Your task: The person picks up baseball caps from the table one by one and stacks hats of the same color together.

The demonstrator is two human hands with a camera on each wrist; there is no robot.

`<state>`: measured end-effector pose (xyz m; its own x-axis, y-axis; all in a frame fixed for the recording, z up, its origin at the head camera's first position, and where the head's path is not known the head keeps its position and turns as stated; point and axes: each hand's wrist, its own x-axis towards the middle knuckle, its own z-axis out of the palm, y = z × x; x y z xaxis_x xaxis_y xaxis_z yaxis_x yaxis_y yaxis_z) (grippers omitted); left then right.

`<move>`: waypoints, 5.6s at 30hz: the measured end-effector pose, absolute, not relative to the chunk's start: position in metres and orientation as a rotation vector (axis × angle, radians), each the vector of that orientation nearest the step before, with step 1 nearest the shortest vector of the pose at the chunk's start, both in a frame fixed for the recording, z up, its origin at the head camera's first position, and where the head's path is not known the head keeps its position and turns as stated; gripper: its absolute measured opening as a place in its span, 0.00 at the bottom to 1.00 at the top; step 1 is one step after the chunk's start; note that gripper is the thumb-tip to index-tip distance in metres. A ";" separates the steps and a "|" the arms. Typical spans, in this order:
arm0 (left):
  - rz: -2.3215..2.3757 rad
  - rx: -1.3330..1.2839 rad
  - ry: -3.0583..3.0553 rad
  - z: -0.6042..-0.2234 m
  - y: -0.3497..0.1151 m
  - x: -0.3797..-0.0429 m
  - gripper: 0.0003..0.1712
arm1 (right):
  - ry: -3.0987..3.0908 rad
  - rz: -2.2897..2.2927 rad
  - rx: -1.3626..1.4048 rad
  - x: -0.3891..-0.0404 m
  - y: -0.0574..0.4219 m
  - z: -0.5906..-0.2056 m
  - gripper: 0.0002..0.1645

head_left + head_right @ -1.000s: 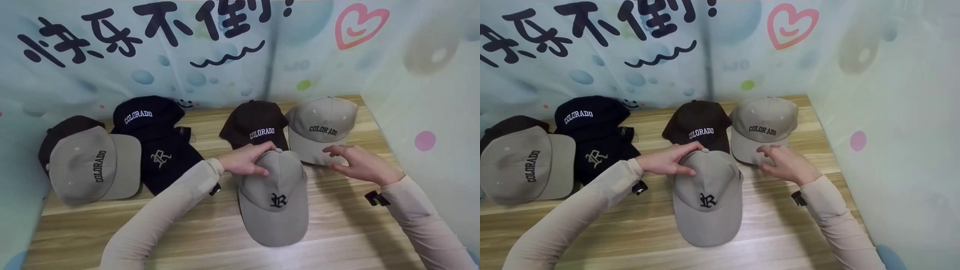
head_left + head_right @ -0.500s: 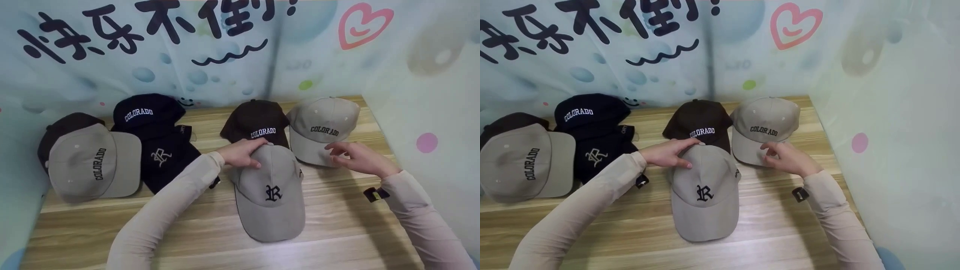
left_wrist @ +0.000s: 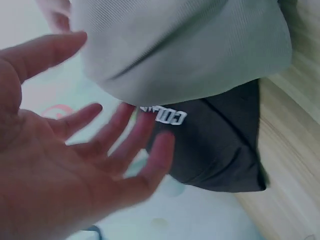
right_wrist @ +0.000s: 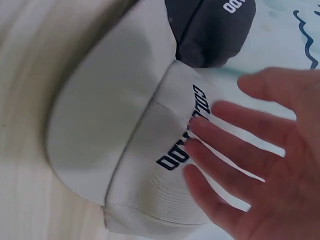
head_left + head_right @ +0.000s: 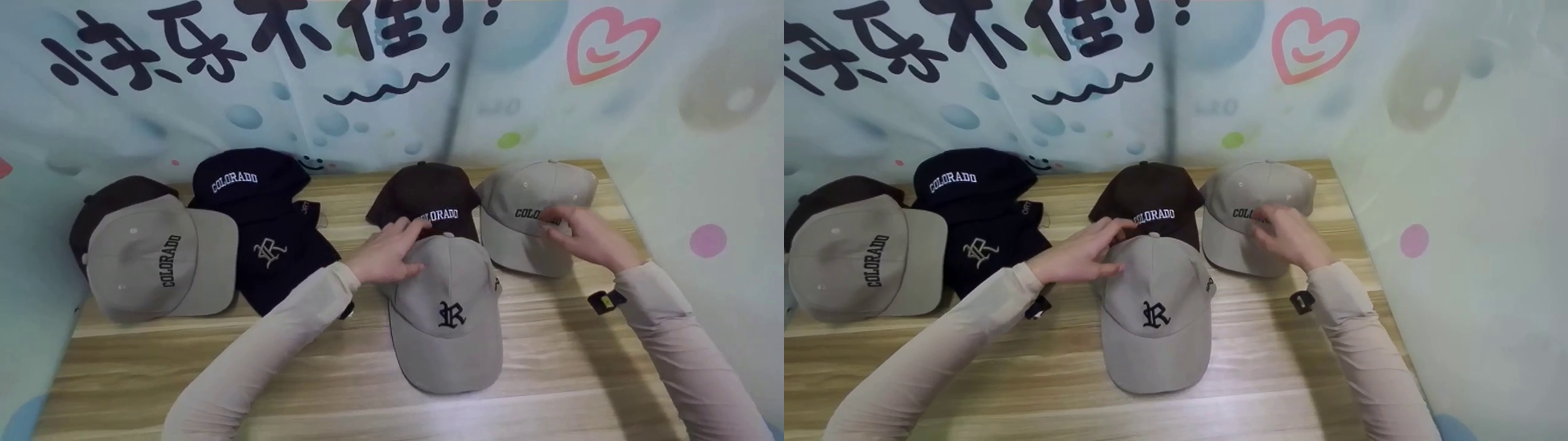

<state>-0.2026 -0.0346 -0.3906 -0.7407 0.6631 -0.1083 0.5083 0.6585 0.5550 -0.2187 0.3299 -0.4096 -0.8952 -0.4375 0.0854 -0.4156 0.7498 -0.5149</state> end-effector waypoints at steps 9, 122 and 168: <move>0.649 0.915 2.667 -0.395 -0.054 -0.153 0.25 | 3.138 -0.762 -0.360 -0.254 0.333 -0.398 0.25; 0.093 1.377 2.288 -0.435 -0.063 -0.087 0.39 | 3.056 -0.745 -0.804 -0.139 0.209 -0.432 0.59; 0.843 -0.112 3.089 -0.419 -0.352 -0.155 0.45 | 3.087 -0.690 -1.175 -0.119 0.249 -0.440 0.58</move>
